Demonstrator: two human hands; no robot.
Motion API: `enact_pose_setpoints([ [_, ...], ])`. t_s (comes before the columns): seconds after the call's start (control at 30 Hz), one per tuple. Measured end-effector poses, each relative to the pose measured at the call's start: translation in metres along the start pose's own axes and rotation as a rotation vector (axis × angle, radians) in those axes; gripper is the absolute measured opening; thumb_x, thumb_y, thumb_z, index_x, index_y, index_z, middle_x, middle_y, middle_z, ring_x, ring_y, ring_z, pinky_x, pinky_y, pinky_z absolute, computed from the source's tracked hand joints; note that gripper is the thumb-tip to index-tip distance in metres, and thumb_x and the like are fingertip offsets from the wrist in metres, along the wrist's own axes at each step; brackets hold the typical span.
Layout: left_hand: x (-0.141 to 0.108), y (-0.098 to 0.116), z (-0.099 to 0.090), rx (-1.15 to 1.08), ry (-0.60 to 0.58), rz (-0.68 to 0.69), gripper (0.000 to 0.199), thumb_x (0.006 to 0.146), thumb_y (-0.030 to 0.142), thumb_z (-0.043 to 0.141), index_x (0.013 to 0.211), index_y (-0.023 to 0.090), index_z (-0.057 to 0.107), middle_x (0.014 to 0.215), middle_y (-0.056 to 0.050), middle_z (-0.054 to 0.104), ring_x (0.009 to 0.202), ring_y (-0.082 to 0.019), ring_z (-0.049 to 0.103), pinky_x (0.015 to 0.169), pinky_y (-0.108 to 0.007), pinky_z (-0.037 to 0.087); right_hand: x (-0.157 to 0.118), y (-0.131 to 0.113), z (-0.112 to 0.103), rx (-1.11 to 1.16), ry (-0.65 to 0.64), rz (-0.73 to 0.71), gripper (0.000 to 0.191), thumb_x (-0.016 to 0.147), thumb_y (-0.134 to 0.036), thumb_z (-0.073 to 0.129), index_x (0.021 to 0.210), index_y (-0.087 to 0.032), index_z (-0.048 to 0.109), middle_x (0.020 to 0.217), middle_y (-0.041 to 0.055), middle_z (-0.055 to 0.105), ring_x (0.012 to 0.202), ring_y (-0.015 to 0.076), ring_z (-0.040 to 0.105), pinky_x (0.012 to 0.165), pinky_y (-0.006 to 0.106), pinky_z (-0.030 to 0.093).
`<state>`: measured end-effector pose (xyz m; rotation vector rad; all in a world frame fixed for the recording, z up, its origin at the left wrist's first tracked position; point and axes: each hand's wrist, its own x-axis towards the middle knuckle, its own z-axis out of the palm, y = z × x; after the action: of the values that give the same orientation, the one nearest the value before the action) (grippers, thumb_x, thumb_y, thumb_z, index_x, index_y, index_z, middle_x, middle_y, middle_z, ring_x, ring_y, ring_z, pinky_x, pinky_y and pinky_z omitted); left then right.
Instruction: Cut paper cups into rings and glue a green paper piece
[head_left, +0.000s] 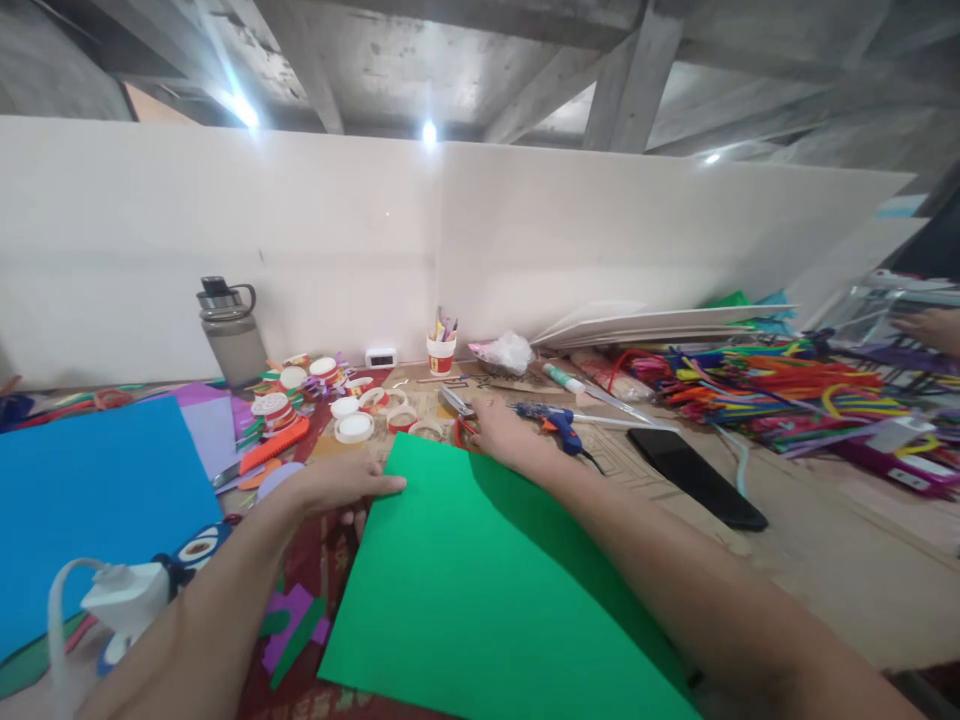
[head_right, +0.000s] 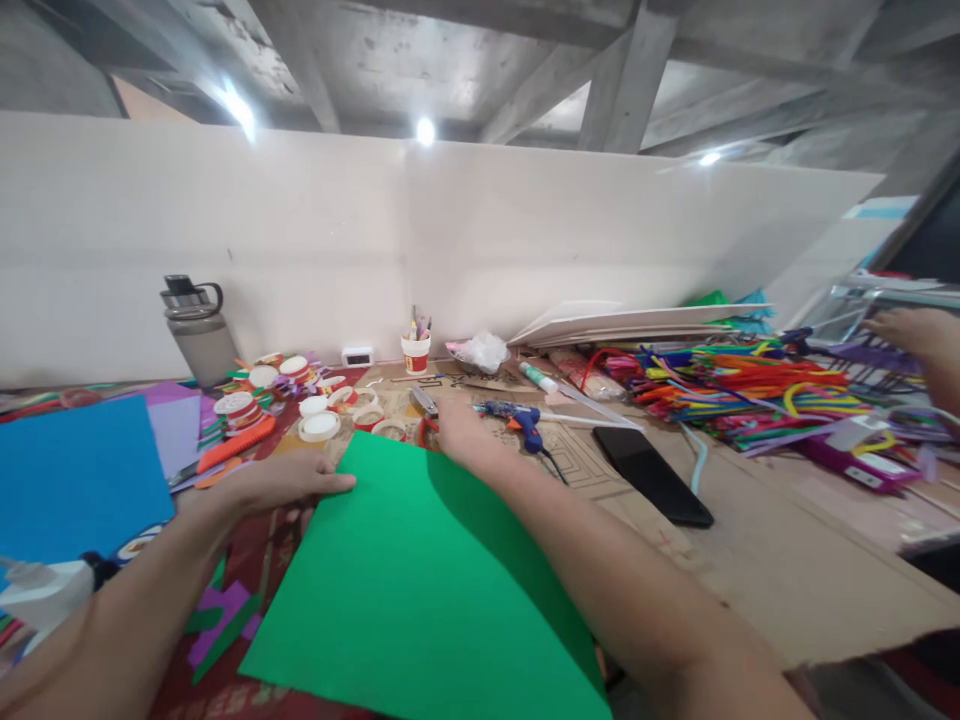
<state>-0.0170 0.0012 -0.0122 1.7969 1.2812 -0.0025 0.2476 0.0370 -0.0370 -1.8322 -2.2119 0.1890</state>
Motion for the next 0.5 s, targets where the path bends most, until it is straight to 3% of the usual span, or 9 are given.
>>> enact_pose_setpoints([
  [0.17, 0.006, -0.002, 0.002, -0.018, 0.041, 0.001, 0.050, 0.062, 0.068, 0.067, 0.068, 0.018, 0.062, 0.050, -0.001, 0.060, 0.040, -0.014, 0.048, 0.042, -0.024, 0.030, -0.008, -0.007, 0.000, -0.048, -0.023, 0.007, 0.036, 0.081, -0.021, 0.061, 0.116, -0.011, 0.060, 0.100, 0.0186, 0.070, 0.088, 0.0287, 0.067, 0.073, 0.032, 0.047],
  [0.37, 0.004, -0.004, 0.001, 0.019, 0.046, -0.026, 0.044, 0.063, 0.062, 0.069, 0.064, 0.019, 0.061, 0.048, -0.002, 0.059, 0.042, -0.016, 0.051, 0.045, -0.025, 0.037, -0.006, 0.002, -0.003, 0.018, 0.105, -0.089, 0.035, 0.076, -0.021, 0.064, 0.111, -0.014, 0.065, 0.109, 0.0136, 0.069, 0.099, 0.0266, 0.064, 0.081, 0.028, 0.046],
  [0.5, 0.002, -0.007, -0.002, 0.044, 0.002, -0.021, 0.042, 0.064, 0.059, 0.070, 0.058, 0.019, 0.058, 0.047, -0.002, 0.057, 0.042, -0.016, 0.051, 0.045, -0.025, 0.036, 0.003, 0.011, -0.011, 0.040, 0.059, -0.006, 0.032, 0.075, -0.026, 0.066, 0.105, -0.018, 0.068, 0.101, 0.0082, 0.072, 0.091, 0.0228, 0.066, 0.073, 0.026, 0.046],
])
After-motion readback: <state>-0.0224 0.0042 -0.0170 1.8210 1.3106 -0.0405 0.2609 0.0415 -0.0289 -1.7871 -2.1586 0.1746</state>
